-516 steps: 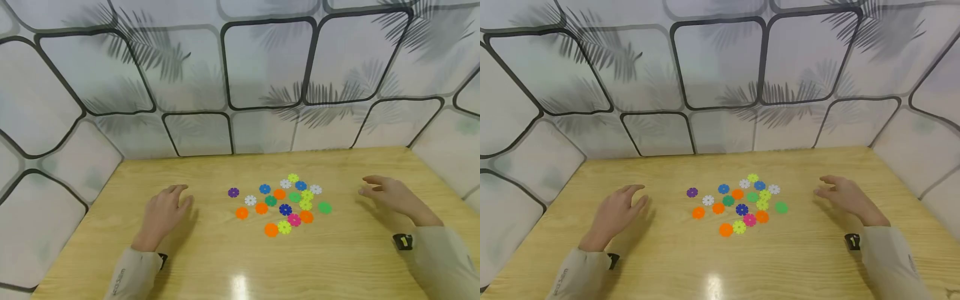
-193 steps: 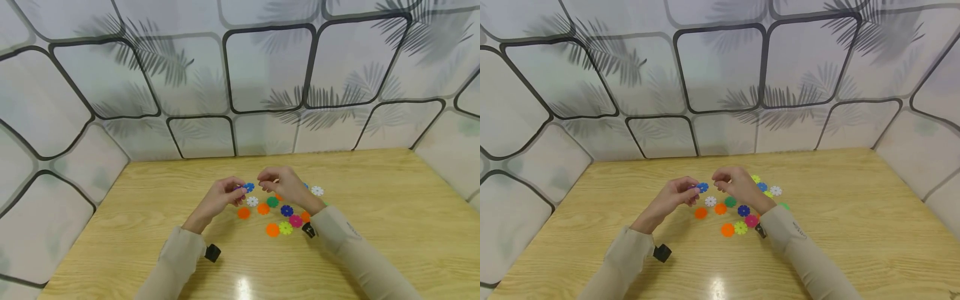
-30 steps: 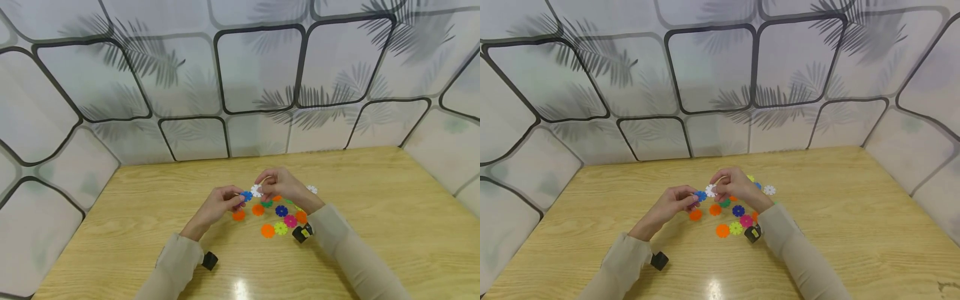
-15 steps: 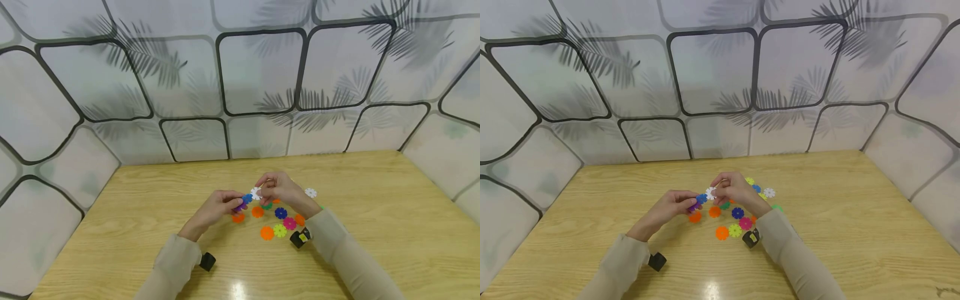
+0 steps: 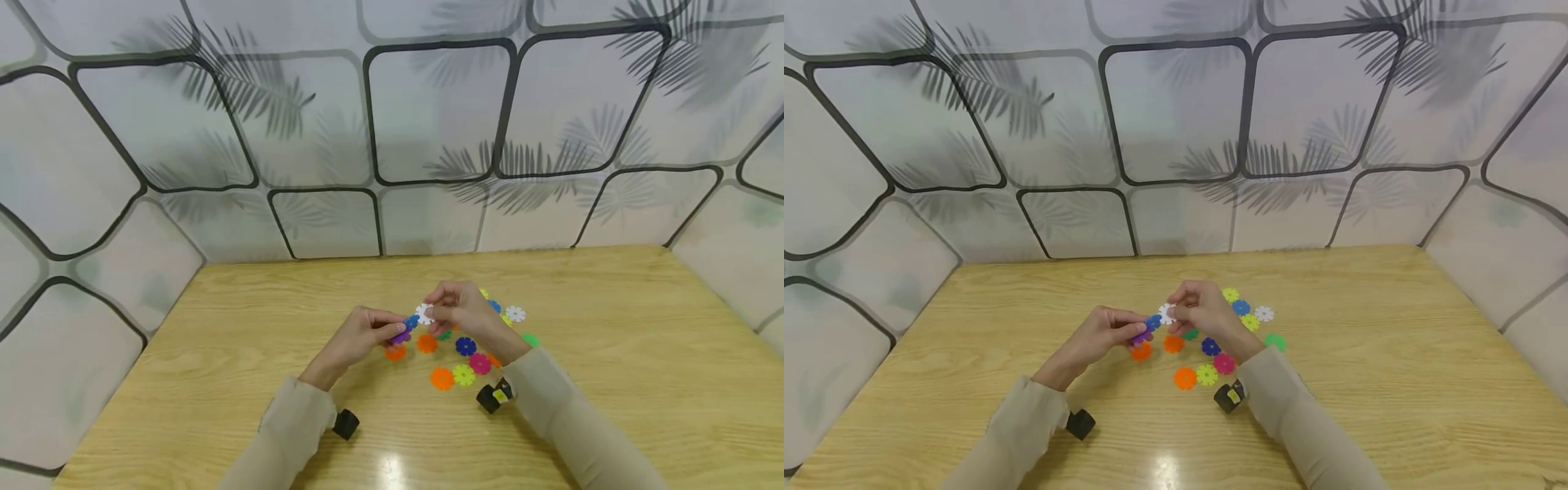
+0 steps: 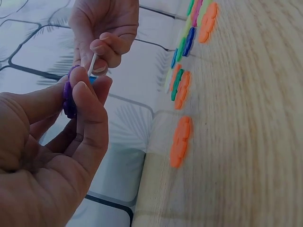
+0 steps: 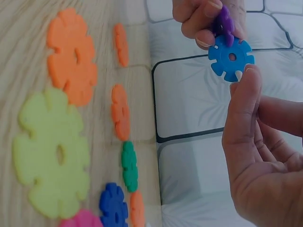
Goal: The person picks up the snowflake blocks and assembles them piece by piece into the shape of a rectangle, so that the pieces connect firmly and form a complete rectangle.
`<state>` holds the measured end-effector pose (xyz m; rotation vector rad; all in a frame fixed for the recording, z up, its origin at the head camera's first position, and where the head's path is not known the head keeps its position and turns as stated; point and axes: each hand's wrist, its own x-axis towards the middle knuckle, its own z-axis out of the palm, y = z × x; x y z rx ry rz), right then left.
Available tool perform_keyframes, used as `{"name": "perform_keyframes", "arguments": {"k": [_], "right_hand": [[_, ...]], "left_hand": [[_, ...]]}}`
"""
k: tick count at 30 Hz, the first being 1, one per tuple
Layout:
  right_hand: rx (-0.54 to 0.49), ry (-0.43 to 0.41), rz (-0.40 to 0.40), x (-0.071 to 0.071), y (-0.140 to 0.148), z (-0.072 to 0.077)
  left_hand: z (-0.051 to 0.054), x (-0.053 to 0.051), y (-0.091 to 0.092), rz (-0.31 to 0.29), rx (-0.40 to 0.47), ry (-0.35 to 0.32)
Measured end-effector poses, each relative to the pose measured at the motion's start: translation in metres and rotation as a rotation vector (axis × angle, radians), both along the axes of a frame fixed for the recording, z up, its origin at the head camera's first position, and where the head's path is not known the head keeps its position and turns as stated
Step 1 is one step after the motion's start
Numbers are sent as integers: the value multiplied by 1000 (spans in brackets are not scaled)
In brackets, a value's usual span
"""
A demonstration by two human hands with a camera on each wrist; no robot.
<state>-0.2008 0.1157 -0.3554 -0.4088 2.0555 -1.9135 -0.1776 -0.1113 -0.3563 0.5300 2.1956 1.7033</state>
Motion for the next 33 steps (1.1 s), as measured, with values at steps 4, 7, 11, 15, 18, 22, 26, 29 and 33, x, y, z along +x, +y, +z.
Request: {"name": "perform_keyframes", "arguments": {"k": [4,7,11,15,18,22,26,29,33], "right_hand": [[-13,-10,5,1,0,2],[-21,-21,23,1,-3,4],[-42,-32,31,2,-7,5],[-63,-31,16,4,-9,4],[-56,-47,12,6,-11,4],[-40,-62,13,8,-9,8],[-52,-71,16,6,-3,14],[-63,-75,29,5,1,14],[-69,-76,44,5,4,12]], "left_hand": [[2,1,-2,-13,0,13],[5,3,-5,-14,-1,19],[8,5,-9,-11,3,29],[7,4,-10,-28,11,57],[7,4,-12,-43,14,59],[6,4,-11,-60,41,24],[5,2,-9,-68,70,-1],[3,1,-7,-78,60,-18],[2,2,-5,-75,48,-43]]}}
